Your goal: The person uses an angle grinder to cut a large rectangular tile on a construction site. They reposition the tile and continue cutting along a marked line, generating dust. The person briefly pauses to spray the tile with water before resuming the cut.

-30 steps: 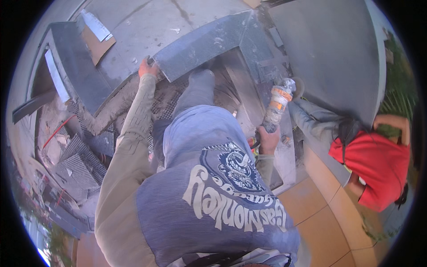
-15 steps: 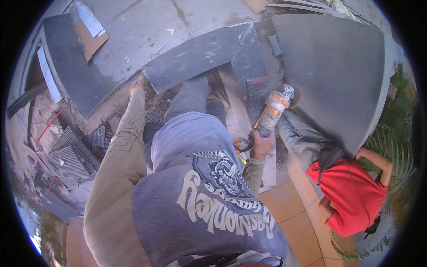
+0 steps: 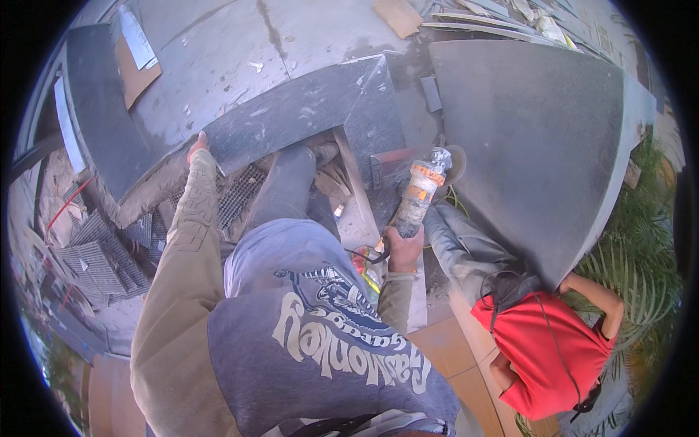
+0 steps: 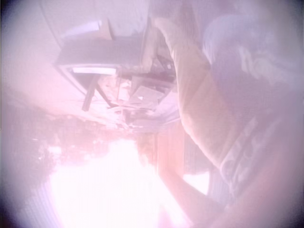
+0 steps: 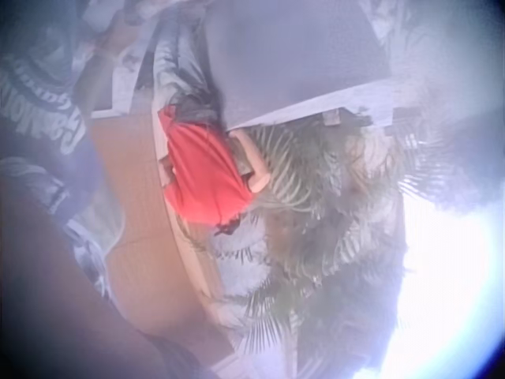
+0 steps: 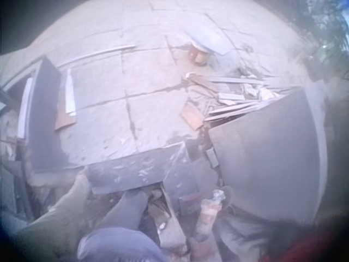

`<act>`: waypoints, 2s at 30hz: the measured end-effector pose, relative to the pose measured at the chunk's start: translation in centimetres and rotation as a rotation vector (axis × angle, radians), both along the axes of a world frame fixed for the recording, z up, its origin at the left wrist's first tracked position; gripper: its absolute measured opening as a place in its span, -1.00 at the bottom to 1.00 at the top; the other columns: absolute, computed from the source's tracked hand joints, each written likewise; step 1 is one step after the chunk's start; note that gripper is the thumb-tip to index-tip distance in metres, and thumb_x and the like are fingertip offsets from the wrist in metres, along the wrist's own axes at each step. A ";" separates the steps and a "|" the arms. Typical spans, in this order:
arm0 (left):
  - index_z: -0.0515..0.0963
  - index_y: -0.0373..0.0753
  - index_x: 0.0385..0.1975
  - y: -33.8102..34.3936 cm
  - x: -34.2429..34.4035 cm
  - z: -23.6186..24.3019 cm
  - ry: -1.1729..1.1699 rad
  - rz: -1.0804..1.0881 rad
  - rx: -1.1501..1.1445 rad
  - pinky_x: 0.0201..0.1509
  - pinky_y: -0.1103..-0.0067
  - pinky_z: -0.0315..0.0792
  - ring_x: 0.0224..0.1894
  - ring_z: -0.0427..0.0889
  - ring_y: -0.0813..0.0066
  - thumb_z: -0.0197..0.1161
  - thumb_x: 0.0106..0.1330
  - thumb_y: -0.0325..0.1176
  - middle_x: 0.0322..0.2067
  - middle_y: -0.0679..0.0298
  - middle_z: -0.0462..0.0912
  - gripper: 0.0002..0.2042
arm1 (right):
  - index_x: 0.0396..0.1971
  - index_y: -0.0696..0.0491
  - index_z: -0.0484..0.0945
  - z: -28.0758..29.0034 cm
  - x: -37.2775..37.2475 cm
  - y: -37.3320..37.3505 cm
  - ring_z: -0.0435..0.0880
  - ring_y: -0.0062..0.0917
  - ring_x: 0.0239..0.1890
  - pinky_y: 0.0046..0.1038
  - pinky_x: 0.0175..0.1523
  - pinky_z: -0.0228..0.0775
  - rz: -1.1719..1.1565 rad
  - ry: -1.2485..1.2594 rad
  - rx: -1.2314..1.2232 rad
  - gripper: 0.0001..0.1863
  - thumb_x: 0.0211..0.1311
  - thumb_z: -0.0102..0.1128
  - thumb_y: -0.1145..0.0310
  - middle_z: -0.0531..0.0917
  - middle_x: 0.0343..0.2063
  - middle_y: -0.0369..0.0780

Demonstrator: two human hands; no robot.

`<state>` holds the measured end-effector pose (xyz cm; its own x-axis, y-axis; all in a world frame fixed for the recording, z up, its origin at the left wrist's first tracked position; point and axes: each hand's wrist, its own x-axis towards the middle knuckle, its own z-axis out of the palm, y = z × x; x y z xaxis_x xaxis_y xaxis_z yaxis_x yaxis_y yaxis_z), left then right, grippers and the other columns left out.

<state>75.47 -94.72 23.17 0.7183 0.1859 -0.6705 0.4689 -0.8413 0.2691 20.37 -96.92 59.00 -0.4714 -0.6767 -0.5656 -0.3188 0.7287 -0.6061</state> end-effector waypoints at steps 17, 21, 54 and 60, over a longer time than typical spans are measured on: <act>0.69 -0.08 0.04 -21.3 -17.2 4.2 -0.432 -1.230 -0.641 0.25 0.36 0.52 0.12 0.69 0.17 0.28 0.38 -0.34 0.03 0.15 0.73 -0.74 | -0.07 0.18 0.50 -2.4 -1.4 -3.5 0.62 -0.57 -0.38 -0.48 -0.27 0.50 -0.096 -0.172 0.079 -0.50 -0.09 0.44 0.48 0.62 -0.34 -0.26; 0.60 -0.08 0.20 -30.5 -29.7 4.4 -0.241 -1.485 -0.729 0.28 0.26 0.50 0.17 0.64 -0.02 0.30 0.38 -0.23 0.12 0.01 0.67 -0.61 | -0.05 0.18 0.49 -2.6 -0.9 -4.4 0.60 -0.60 -0.42 -0.48 -0.31 0.49 -0.065 -0.156 0.010 -0.50 -0.07 0.42 0.49 0.62 -0.34 -0.27; 0.05 0.08 0.60 -34.9 -33.5 3.7 -0.097 -1.801 -0.487 0.56 0.09 0.11 0.55 0.20 0.11 0.27 0.40 0.04 0.49 0.03 0.29 -0.19 | 0.07 0.24 0.46 -8.8 -3.6 -0.6 0.62 -0.51 -0.27 -0.42 -0.10 0.52 -0.164 -0.131 -0.035 -0.39 -0.07 0.42 0.43 0.64 -0.26 -0.21; -0.10 0.15 0.62 -29.3 -26.0 8.6 -0.003 -1.920 -0.305 0.48 0.06 0.27 0.49 0.29 0.00 0.41 0.31 -0.02 0.49 0.04 0.25 -0.04 | 0.05 0.23 0.48 -10.1 -3.1 0.8 0.62 -0.53 -0.33 -0.46 -0.18 0.52 -0.106 -0.057 -0.214 -0.41 -0.06 0.43 0.45 0.65 -0.30 -0.23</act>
<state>49.43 -124.06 31.73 -0.2074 -0.8275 -0.5217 -0.8728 -0.0843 0.4808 17.28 -96.12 48.90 -0.5172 -0.7325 -0.4426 -0.2083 0.6093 -0.7651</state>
